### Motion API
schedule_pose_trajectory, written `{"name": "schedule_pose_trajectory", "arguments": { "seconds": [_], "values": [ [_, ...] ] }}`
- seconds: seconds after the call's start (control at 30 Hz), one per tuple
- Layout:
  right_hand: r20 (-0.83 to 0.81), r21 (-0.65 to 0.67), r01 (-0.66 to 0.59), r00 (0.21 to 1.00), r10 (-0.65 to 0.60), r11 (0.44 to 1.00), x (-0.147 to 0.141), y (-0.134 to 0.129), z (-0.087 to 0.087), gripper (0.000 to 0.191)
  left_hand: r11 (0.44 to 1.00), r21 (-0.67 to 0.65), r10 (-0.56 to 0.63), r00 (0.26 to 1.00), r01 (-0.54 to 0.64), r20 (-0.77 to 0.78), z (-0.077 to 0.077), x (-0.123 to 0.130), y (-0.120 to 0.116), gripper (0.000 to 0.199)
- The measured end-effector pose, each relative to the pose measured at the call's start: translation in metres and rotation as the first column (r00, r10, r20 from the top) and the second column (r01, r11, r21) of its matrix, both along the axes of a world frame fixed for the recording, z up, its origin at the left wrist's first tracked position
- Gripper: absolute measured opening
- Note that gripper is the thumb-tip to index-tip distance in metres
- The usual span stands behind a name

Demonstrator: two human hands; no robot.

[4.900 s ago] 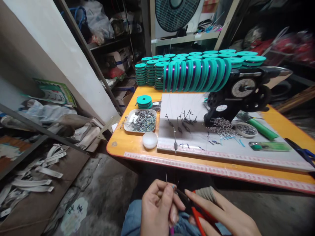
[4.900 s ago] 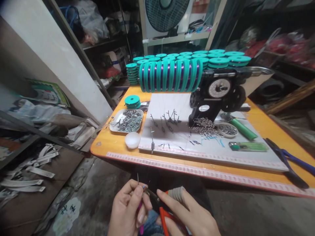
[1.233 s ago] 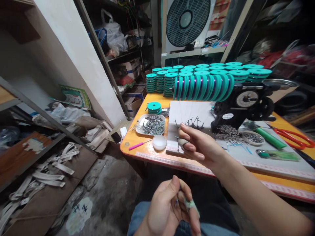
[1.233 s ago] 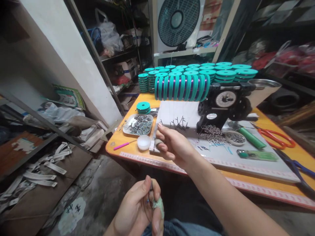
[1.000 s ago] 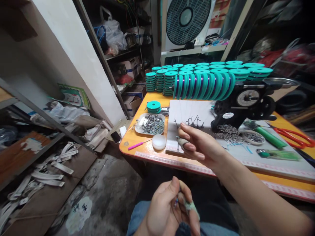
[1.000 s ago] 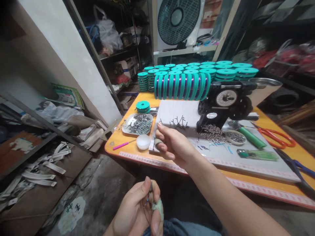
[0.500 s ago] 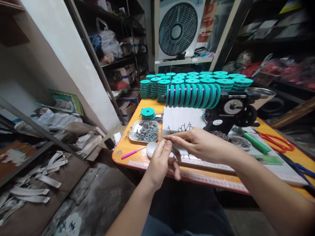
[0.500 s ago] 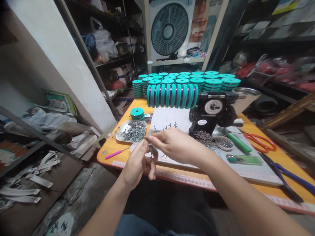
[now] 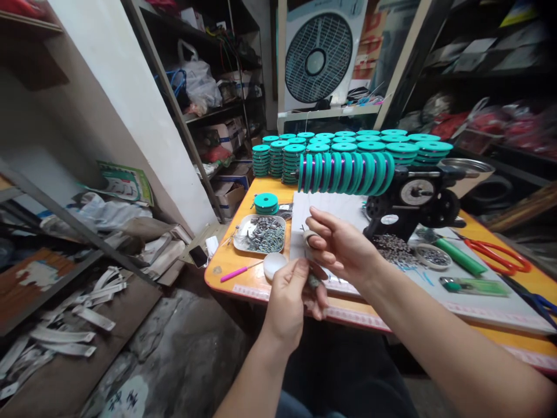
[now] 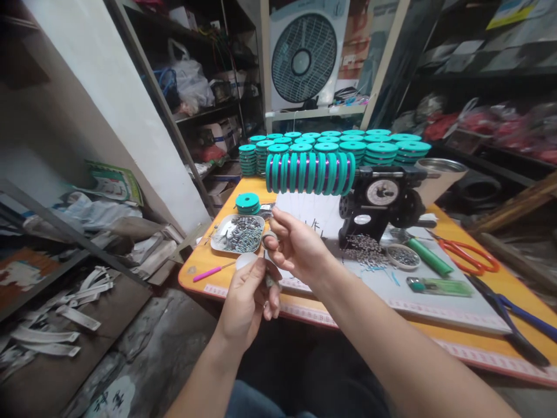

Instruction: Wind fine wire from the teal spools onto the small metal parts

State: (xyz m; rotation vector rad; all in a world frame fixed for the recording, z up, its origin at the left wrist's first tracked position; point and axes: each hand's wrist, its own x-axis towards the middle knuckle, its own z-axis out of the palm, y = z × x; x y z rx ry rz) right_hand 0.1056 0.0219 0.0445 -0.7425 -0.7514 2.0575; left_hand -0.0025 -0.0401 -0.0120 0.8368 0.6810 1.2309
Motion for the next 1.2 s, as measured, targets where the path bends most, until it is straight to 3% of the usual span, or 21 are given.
{"name": "schedule_pose_trajectory", "arguments": {
  "seconds": [0.13, 0.27, 0.43, 0.63, 1.2],
  "values": [
    [-0.015, 0.011, 0.054, 0.998, -0.054, 0.998, -0.003, -0.003, 0.003, 0.044, 0.996, -0.055, -0.061, 0.993, 0.067, 0.101, 0.005, -0.002, -0.008, 0.034],
    [-0.025, 0.028, 0.076, 0.997, -0.075, 0.997, 0.001, -0.001, 0.004, 0.044, 0.984, -0.106, -0.124, 0.980, 0.141, 0.153, -0.002, -0.004, -0.019, 0.034],
    [-0.012, 0.025, 0.034, 0.999, -0.034, 0.999, 0.005, 0.000, 0.000, 0.044, 0.980, -0.132, -0.121, 0.973, 0.148, 0.197, -0.014, -0.004, -0.032, 0.035],
    [-0.016, 0.056, -0.016, 1.000, 0.017, 0.998, 0.006, 0.001, -0.003, 0.045, 0.973, -0.167, -0.103, 0.949, 0.158, 0.298, -0.016, -0.005, -0.041, 0.033],
    [0.040, 0.033, -0.034, 0.999, 0.033, 0.999, 0.005, 0.001, -0.002, 0.046, 0.962, -0.195, -0.118, 0.937, 0.190, 0.329, -0.035, -0.010, -0.054, 0.036]
  ]
}}
